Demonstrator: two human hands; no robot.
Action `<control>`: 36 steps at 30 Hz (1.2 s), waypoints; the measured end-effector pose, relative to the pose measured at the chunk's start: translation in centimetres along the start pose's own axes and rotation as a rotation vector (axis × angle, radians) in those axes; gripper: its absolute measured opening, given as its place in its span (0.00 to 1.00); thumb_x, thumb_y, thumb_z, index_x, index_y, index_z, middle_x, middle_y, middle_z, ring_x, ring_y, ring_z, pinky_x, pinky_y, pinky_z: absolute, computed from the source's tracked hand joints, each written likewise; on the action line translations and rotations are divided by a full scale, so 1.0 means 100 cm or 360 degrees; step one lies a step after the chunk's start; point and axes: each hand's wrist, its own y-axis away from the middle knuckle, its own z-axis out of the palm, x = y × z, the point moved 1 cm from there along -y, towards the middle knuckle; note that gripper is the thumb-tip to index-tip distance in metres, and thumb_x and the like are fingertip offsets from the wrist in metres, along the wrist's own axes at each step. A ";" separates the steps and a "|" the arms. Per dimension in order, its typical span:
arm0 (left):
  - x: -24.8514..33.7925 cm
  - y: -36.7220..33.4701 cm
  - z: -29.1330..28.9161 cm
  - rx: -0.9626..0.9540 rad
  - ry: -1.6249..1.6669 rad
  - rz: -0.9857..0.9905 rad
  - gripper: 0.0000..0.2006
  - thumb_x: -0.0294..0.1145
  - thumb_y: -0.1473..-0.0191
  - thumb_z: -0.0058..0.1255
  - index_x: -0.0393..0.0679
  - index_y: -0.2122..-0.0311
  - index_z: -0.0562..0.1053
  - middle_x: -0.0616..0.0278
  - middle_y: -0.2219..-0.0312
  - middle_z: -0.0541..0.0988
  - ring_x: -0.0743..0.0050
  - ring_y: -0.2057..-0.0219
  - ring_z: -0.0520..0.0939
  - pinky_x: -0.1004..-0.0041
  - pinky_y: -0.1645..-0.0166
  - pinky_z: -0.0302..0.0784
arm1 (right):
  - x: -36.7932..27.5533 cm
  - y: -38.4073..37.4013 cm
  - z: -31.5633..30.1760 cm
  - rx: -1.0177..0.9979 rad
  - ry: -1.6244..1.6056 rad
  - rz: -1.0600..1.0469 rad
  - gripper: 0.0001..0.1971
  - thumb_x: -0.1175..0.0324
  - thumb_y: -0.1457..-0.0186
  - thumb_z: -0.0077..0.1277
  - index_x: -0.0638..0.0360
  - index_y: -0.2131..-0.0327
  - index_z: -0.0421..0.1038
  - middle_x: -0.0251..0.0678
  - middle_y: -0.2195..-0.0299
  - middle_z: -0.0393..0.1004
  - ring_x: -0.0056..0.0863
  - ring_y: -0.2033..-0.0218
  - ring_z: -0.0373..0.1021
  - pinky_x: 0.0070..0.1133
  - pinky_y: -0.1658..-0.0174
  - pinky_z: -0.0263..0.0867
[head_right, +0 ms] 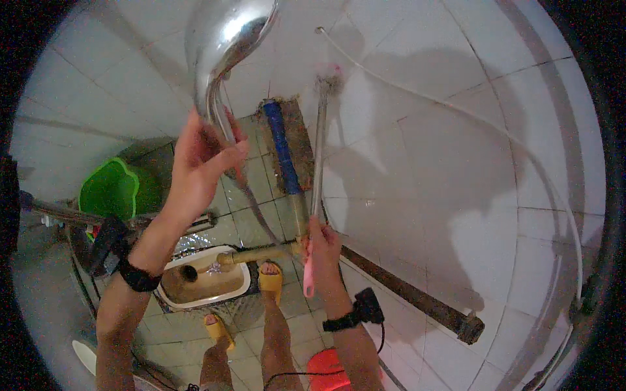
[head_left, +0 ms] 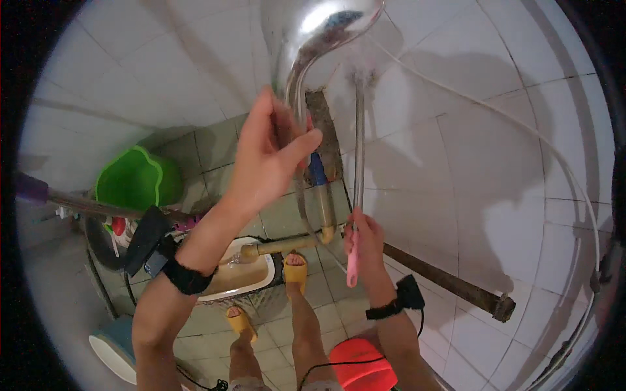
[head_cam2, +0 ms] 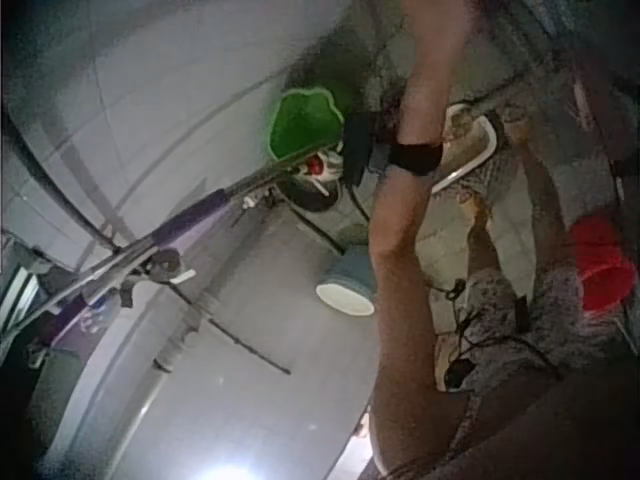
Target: Cleaning the floor and squat toilet in a bathroom using a mop and brush.
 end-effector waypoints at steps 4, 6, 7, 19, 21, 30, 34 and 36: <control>0.015 -0.014 0.011 0.0031 -0.0112 0.0132 0.13 0.21 0.60 0.51 0.42 0.75 0.57 0.69 0.84 0.62 0.85 0.84 0.65 0.83 0.82 0.61 | 0.037 0.077 -0.040 0.0413 0.0186 0.0060 0.12 0.58 0.49 0.43 0.55 0.78 0.61 0.26 0.89 0.59 0.13 0.91 0.53 0.12 0.90 0.48; 0.017 -0.018 0.018 -0.0001 -0.0075 0.0157 0.14 0.21 0.60 0.51 0.42 0.75 0.56 0.69 0.84 0.62 0.85 0.84 0.65 0.83 0.82 0.61 | 0.067 0.141 -0.091 0.0601 0.0150 0.0181 0.11 0.61 0.50 0.44 0.55 0.78 0.61 0.26 0.89 0.58 0.14 0.92 0.53 0.13 0.90 0.48; 0.020 -0.018 0.020 -0.0024 -0.0073 0.0170 0.14 0.21 0.60 0.51 0.43 0.75 0.56 0.69 0.84 0.62 0.85 0.84 0.64 0.83 0.82 0.61 | 0.088 0.171 -0.119 0.0618 0.0289 0.0094 0.10 0.62 0.50 0.44 0.56 0.78 0.61 0.26 0.89 0.58 0.14 0.92 0.53 0.14 0.91 0.48; 0.068 -0.042 0.028 0.0014 -0.0126 0.0436 0.14 0.22 0.60 0.52 0.43 0.76 0.56 0.69 0.84 0.62 0.86 0.84 0.64 0.83 0.81 0.60 | 0.034 0.119 -0.039 0.0326 0.0015 -0.0065 0.12 0.60 0.50 0.45 0.59 0.75 0.62 0.29 0.89 0.60 0.16 0.92 0.55 0.14 0.91 0.49; 0.077 -0.048 0.025 0.0028 -0.0116 0.0458 0.14 0.23 0.60 0.52 0.43 0.76 0.56 0.69 0.84 0.63 0.86 0.84 0.64 0.83 0.81 0.60 | 0.009 0.090 -0.018 0.0340 0.0107 -0.0020 0.12 0.59 0.51 0.45 0.58 0.74 0.62 0.28 0.89 0.59 0.16 0.93 0.54 0.14 0.91 0.48; 0.110 -0.051 0.010 0.0079 -0.0093 0.0439 0.15 0.24 0.59 0.53 0.43 0.75 0.56 0.69 0.84 0.64 0.85 0.84 0.66 0.82 0.82 0.62 | -0.080 0.034 0.067 -0.0024 0.0070 0.0002 0.15 0.55 0.50 0.44 0.57 0.75 0.63 0.26 0.90 0.57 0.14 0.92 0.53 0.14 0.90 0.48; 0.121 -0.047 0.011 0.0000 -0.0124 0.0435 0.15 0.23 0.59 0.53 0.43 0.75 0.56 0.69 0.83 0.65 0.85 0.83 0.66 0.83 0.81 0.63 | -0.058 0.068 0.045 -0.0070 0.0270 0.0037 0.14 0.56 0.49 0.42 0.58 0.74 0.63 0.25 0.91 0.57 0.13 0.93 0.52 0.13 0.91 0.47; 0.131 -0.043 0.022 -0.0064 -0.0045 0.0409 0.15 0.23 0.59 0.52 0.43 0.75 0.56 0.70 0.83 0.64 0.86 0.83 0.66 0.84 0.80 0.63 | -0.049 0.088 0.030 -0.0110 0.0335 -0.0015 0.14 0.56 0.49 0.42 0.58 0.73 0.64 0.25 0.91 0.57 0.12 0.93 0.52 0.13 0.91 0.47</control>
